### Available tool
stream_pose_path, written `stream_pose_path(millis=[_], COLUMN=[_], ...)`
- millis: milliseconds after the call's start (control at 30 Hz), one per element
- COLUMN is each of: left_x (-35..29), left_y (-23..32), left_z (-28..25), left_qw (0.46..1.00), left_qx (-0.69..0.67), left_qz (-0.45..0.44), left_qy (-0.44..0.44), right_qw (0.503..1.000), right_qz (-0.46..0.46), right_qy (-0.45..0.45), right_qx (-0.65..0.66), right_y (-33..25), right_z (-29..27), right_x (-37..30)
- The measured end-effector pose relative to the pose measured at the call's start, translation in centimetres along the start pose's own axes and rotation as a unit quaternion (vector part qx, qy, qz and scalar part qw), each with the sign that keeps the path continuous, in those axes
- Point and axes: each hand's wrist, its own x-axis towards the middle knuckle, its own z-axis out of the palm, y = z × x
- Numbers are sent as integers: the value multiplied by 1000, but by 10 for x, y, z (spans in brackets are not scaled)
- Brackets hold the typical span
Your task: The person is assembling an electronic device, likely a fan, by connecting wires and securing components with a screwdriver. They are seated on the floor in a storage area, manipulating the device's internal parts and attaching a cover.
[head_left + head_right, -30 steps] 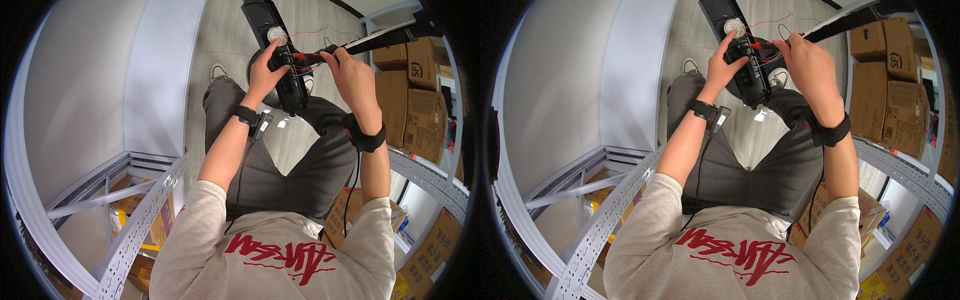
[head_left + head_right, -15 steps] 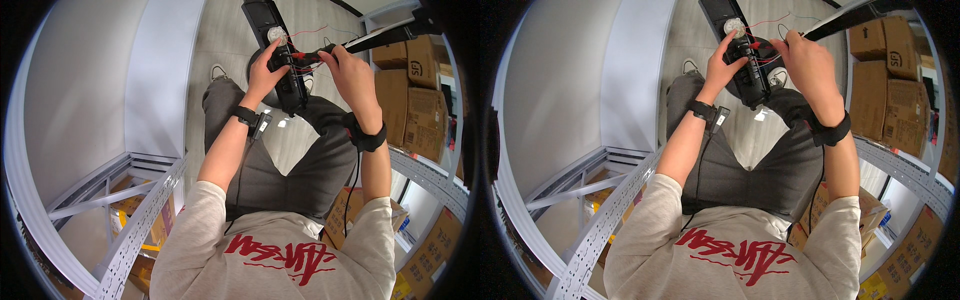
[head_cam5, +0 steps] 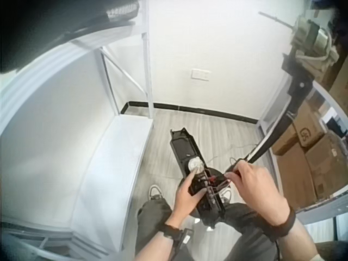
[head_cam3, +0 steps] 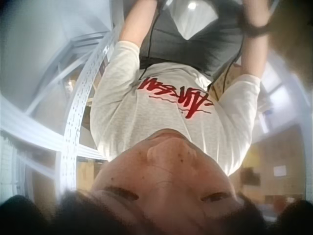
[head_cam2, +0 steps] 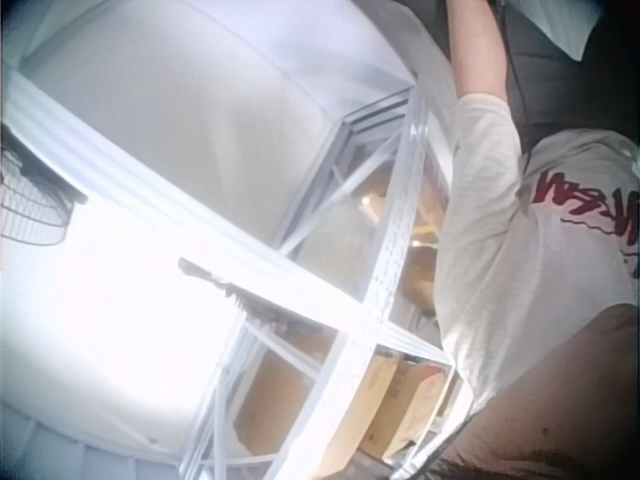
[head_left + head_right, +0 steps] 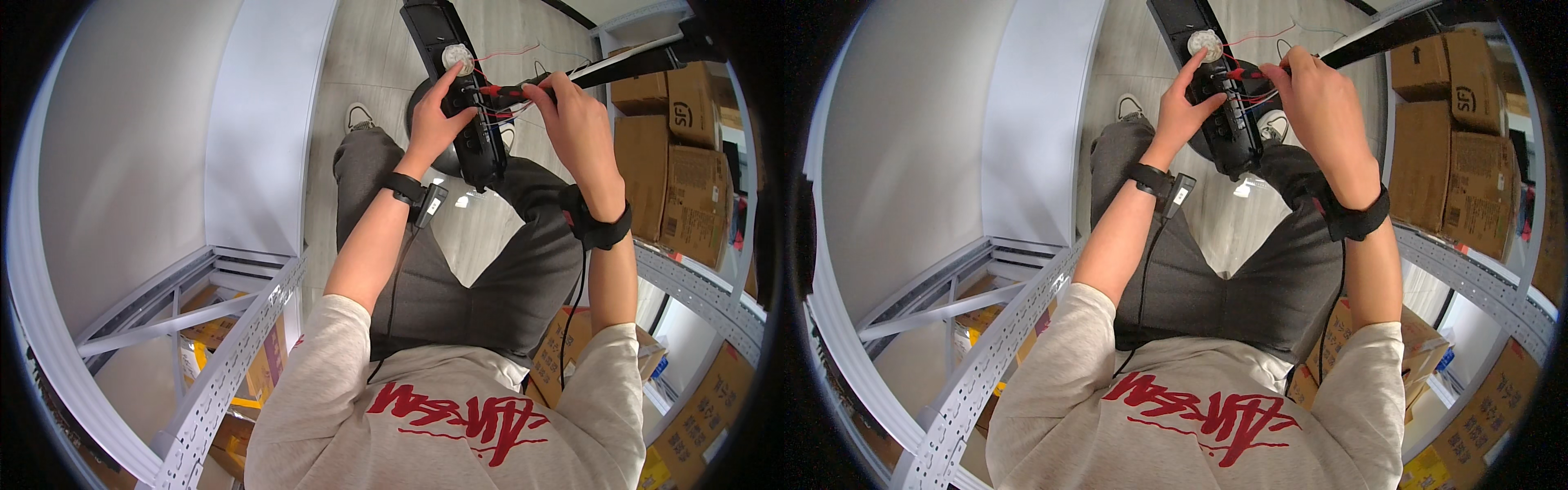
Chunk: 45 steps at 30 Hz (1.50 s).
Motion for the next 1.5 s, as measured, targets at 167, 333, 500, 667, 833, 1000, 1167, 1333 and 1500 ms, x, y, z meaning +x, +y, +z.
stream_pose_path(millis=[167,333,500,667,833,1000,1167,1333,1500], left_x=[0,-1,0,-2,-2,-3,-4,-4,-3], left_y=[-2,2,2,3,0,-3,4,3,-2], left_z=[0,-2,-1,1,-1,-1,-1,-1,2], left_qw=[1000,1000,1000,1000,1000,1000,999,1000,1000], left_qx=[-10,2,8,-2,-14,-19,-32,-17,-2], left_qz=[-8,3,14,0,-14,0,-1,0,-1], left_qy=[3,9,3,-2,20,11,-26,-24,-6], right_qw=[1000,995,999,999,995,983,982,986,979], right_qz=[26,-4,-4,12,31,33,33,13,30], right_qy=[-15,1,-5,-3,65,140,144,139,157], right_qx=[-9,97,53,34,70,112,119,92,122], right_y=[-4,-11,-7,-6,-14,-12,-9,-3,-7], right_z=[-3,-8,-5,-4,-27,-5,27,47,36], right_x=[2,-4,-5,-4,-3,10,26,34,26])
